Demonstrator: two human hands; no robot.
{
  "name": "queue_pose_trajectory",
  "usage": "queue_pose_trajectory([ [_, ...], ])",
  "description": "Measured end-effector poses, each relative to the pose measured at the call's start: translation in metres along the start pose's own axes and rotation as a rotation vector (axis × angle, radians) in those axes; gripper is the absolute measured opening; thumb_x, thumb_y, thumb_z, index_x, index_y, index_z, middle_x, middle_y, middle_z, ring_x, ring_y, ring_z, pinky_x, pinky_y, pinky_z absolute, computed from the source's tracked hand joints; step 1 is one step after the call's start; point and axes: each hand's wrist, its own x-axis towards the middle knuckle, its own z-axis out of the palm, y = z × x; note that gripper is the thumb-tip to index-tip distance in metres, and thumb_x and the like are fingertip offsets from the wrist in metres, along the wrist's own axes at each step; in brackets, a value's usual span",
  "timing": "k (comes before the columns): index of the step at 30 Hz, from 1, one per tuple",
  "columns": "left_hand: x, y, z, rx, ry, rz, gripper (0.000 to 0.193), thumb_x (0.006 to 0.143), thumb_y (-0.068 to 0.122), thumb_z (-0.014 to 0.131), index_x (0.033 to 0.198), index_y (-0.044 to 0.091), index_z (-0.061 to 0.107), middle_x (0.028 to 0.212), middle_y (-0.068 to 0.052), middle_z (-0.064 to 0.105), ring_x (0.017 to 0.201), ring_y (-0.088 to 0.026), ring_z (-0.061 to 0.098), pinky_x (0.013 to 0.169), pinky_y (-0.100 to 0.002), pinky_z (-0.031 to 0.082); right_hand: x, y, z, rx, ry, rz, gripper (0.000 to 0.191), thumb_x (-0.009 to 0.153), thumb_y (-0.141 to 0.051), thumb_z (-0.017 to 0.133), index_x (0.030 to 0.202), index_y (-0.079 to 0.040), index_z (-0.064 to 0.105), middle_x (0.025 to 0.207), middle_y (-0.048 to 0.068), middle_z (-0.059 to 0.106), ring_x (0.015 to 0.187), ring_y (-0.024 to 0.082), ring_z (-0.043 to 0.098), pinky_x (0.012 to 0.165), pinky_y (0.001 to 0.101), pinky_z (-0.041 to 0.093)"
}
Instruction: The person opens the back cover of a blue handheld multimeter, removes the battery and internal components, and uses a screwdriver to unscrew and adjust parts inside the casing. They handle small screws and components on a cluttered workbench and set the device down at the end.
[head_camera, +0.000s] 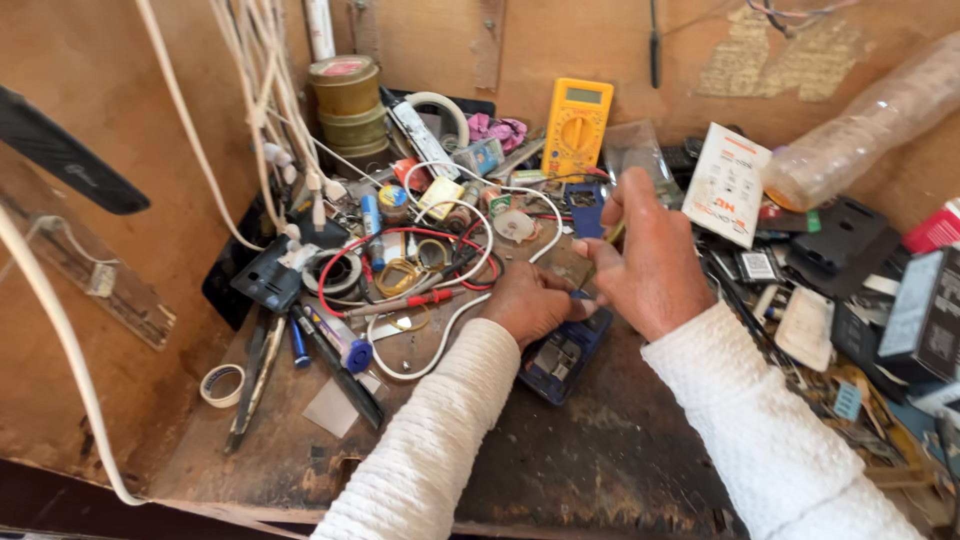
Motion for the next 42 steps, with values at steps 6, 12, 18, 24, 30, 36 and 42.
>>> queue_pose_trajectory([
  [6,0.002,0.000,-0.005,0.037,0.018,0.032,0.041,0.064,0.010,0.090,0.098,-0.007,0.076,0.090,-0.016,0.078,0.077,-0.019,0.073,0.071,-0.033,0.059,0.004,0.008,-0.005,0.093,-0.101,-0.029,0.036,0.083,0.006,0.072,0.099,-0.003,0.041,0.073,0.014,0.066,0.054,0.023,0.074,0.042,0.0364,0.056],
  [12,0.005,-0.004,-0.006,-0.004,0.023,-0.008,0.041,0.066,0.007,0.089,0.100,-0.009,0.074,0.090,-0.017,0.078,0.075,-0.020,0.073,0.068,-0.035,0.059,0.008,0.010,-0.001,0.057,-0.069,0.057,0.039,0.082,0.006,0.074,0.100,-0.003,0.040,0.080,0.017,0.065,0.054,0.027,0.073,0.044,0.0399,0.053],
  [18,0.003,-0.001,-0.005,-0.004,0.034,-0.010,0.040,0.067,0.008,0.089,0.100,-0.009,0.075,0.090,-0.015,0.077,0.076,-0.019,0.072,0.069,-0.034,0.058,0.003,0.011,0.009,0.000,0.041,0.011,0.043,0.081,0.003,0.077,0.100,-0.001,0.039,0.083,0.018,0.067,0.059,0.033,0.074,0.043,0.0412,0.051],
  [24,0.002,0.004,-0.006,-0.002,0.028,0.019,0.039,0.066,0.006,0.090,0.098,-0.008,0.073,0.089,-0.014,0.076,0.076,-0.019,0.072,0.069,-0.032,0.059,0.004,0.017,0.008,-0.148,0.148,-0.294,0.052,0.073,-0.006,0.089,0.100,0.000,0.044,0.082,0.023,0.066,0.078,0.047,0.068,0.062,0.0514,0.051],
  [30,-0.002,0.006,-0.008,0.011,-0.019,-0.021,0.031,0.068,0.007,0.086,0.094,-0.007,0.076,0.086,-0.015,0.078,0.071,-0.020,0.071,0.064,-0.036,0.057,0.005,0.018,0.012,-0.167,0.178,-0.306,0.050,0.078,-0.009,0.089,0.100,-0.003,0.045,0.081,0.022,0.065,0.082,0.048,0.067,0.064,0.0510,0.050],
  [36,0.002,0.002,-0.005,-0.045,0.026,0.034,0.032,0.068,0.005,0.088,0.094,-0.008,0.076,0.087,-0.014,0.077,0.072,-0.018,0.070,0.066,-0.035,0.058,0.007,0.019,-0.001,0.132,-0.133,-0.083,0.035,0.085,0.009,0.066,0.104,-0.004,0.040,0.075,0.013,0.065,0.059,0.022,0.072,0.047,0.0348,0.057],
  [42,0.004,0.000,-0.006,-0.015,0.002,0.012,0.037,0.068,0.009,0.088,0.099,-0.009,0.077,0.090,-0.015,0.078,0.074,-0.020,0.071,0.067,-0.034,0.058,0.006,0.017,-0.006,0.127,-0.093,0.003,0.035,0.084,0.011,0.069,0.100,-0.003,0.041,0.073,0.013,0.065,0.058,0.019,0.073,0.043,0.0334,0.056],
])
